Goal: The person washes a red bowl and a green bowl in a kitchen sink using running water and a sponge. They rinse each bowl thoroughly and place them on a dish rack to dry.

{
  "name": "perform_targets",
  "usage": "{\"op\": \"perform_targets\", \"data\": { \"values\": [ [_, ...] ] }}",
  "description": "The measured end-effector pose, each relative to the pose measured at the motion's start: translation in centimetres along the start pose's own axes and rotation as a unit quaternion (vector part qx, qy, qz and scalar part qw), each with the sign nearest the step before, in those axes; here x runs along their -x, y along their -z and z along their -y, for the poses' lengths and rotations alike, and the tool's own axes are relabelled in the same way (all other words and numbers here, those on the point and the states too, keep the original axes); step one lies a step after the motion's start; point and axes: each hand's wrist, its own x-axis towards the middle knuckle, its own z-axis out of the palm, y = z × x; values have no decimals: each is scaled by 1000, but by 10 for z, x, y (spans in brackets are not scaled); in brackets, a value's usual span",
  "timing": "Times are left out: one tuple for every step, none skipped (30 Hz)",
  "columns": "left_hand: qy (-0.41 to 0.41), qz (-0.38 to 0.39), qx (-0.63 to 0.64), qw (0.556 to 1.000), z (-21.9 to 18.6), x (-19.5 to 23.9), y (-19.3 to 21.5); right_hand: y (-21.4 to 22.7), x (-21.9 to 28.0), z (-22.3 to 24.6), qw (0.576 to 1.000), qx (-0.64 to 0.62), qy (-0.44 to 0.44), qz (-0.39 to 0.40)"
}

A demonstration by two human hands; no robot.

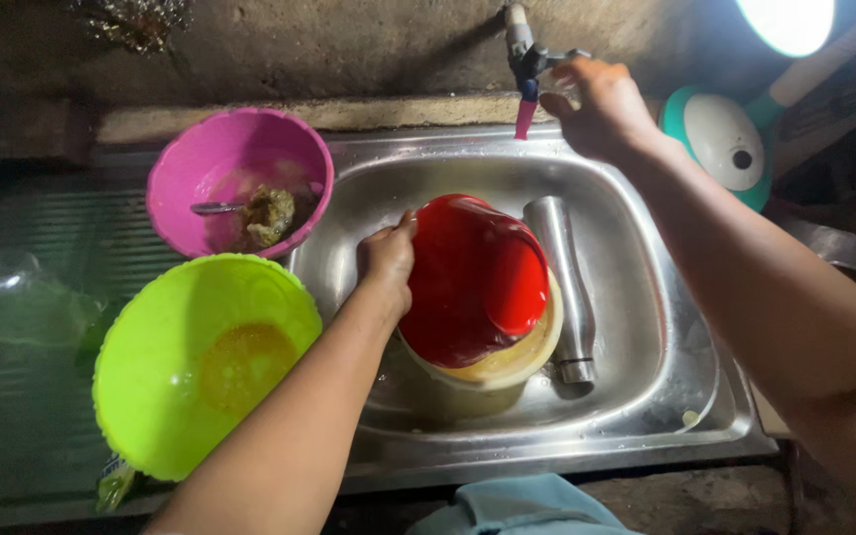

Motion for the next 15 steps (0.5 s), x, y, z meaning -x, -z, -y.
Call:
{"op": "perform_targets", "data": {
  "values": [
    [26, -27, 9, 999, -9, 6, -1, -7, 5, 5, 998, 30, -17, -48],
    [53, -55, 18, 997, -16, 13, -2, -11, 10, 8, 993, 60, -34, -95],
    [78, -85, 27, 993, -23, 19, 0, -16, 12, 14, 985, 88, -48, -141],
    [93, -98, 39, 990, -28, 24, 0, -17, 13, 17, 978, 102, -5, -184],
    [108, -110, 49, 987, -30, 30, -2, -13, 15, 17, 966, 117, 36, -228],
    [124, -121, 60, 983, -32, 33, -3, -10, 16, 18, 951, 131, 76, -271],
    [134, -125, 86, 979, -32, 35, -6, -8, 15, 18, 957, 119, 82, -252],
    [145, -129, 112, 975, -31, 35, -8, -8, 13, 20, 963, 108, 87, -232],
    [155, -135, 138, 969, -30, 34, -10, -6, 12, 21, 968, 94, 94, -213],
    [153, -130, 138, 970, -28, 32, -14, -2, 12, 21, 954, 115, 110, -252],
    [149, -126, 137, 971, -25, 28, -18, 1, 11, 22, 939, 134, 126, -291],
    [146, -123, 137, 972, -22, 24, -20, 2, 10, 24, 921, 153, 143, -329],
    [139, -115, 144, 973, -18, 21, -21, 2, 6, 26, 942, 101, 126, -295],
    [132, -108, 151, 974, -14, 17, -22, 4, -1, 28, 958, 48, 109, -260],
    [126, -100, 159, 974, -10, 15, -25, 7, -5, 28, 971, -4, 92, -222]
  ]
}}
